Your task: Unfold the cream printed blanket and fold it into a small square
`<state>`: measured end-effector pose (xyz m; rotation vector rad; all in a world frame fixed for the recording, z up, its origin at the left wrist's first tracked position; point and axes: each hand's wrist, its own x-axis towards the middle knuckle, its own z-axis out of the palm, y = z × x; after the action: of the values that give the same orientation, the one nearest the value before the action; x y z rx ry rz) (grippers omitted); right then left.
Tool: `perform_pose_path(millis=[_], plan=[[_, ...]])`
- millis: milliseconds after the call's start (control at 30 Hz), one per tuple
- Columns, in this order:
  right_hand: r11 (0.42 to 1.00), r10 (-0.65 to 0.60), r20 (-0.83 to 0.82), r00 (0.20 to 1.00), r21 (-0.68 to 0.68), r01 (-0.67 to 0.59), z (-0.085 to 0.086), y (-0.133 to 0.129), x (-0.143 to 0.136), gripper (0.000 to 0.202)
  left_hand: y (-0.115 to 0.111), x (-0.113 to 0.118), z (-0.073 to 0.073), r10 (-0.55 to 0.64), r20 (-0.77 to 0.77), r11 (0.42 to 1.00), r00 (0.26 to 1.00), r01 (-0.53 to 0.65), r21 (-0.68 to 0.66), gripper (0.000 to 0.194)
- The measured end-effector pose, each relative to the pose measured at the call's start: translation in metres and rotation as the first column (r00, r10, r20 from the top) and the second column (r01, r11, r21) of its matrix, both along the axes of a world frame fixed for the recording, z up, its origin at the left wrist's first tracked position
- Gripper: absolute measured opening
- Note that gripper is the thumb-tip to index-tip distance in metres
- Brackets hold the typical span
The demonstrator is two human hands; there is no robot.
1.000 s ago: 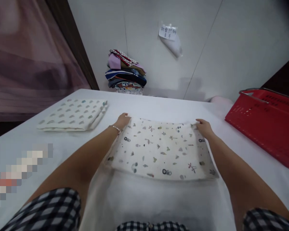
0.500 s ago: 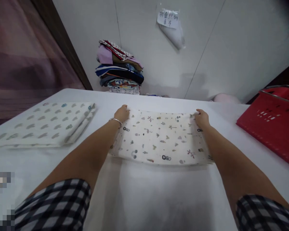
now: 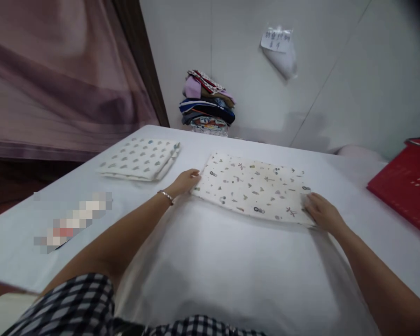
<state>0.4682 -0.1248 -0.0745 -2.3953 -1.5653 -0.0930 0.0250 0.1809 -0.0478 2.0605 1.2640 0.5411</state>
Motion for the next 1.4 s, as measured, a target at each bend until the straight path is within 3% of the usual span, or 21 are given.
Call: perform_pose_path(millis=[100,167,267,367,500,633,733,833,933,1033,1167,1400], plan=[[0.987,-0.159,-0.068,0.985,-0.019,0.159,-0.005,-0.027,-0.004,0.049,-0.028,-0.023,-0.006,0.049,0.120,0.998,0.992,-0.043,-0.048,0.033],[0.972,-0.229,-0.085,0.970,0.040,0.233,-0.006,-0.034,-0.014,0.054,-0.042,-0.031,-0.011,0.104,0.199,0.994,0.974,-0.094,-0.061,0.032],[0.982,-0.123,-0.038,0.992,0.143,0.128,-0.007,-0.035,-0.040,0.056,-0.058,-0.036,-0.015,0.160,0.245,0.987,0.956,-0.160,-0.022,0.031],[0.995,-0.021,-0.018,1.000,0.093,0.022,-0.012,-0.032,-0.063,0.053,-0.071,-0.037,-0.015,0.143,0.233,0.987,0.962,-0.156,0.038,0.029],[0.995,-0.089,0.023,0.996,0.042,0.088,-0.018,-0.033,-0.075,0.052,-0.083,-0.038,-0.011,0.067,0.218,0.988,0.974,-0.096,0.123,0.018],[0.989,-0.100,0.114,0.989,0.120,0.086,-0.011,-0.025,-0.095,0.046,-0.085,-0.039,-0.009,0.022,0.224,0.983,0.974,-0.062,0.174,0.016],[0.976,0.104,0.083,0.991,0.185,-0.117,-0.001,-0.003,-0.134,0.039,-0.084,-0.038,-0.011,0.070,0.254,0.976,0.965,-0.118,0.181,0.014],[0.912,0.325,-0.016,0.946,0.272,-0.309,0.012,0.033,-0.187,0.033,-0.082,-0.038,-0.015,0.077,0.277,0.972,0.958,-0.133,0.192,0.013],[0.852,0.474,-0.113,0.873,0.309,-0.422,0.022,0.074,-0.239,0.029,-0.080,-0.039,-0.018,0.059,0.301,0.969,0.952,-0.128,0.213,0.009],[0.820,0.529,-0.144,0.836,0.339,-0.460,0.027,0.114,-0.280,0.024,-0.079,-0.041,-0.019,0.098,0.309,0.962,0.946,-0.170,0.215,0.006],[0.823,0.542,-0.147,0.828,0.296,-0.486,0.026,0.151,-0.314,0.023,-0.078,-0.043,-0.020,0.095,0.270,0.973,0.958,-0.147,0.178,0.007],[0.843,0.514,-0.116,0.850,0.253,-0.475,0.016,0.165,-0.332,0.026,-0.078,-0.038,-0.019,0.065,0.271,0.964,0.960,-0.131,0.232,0.006]])
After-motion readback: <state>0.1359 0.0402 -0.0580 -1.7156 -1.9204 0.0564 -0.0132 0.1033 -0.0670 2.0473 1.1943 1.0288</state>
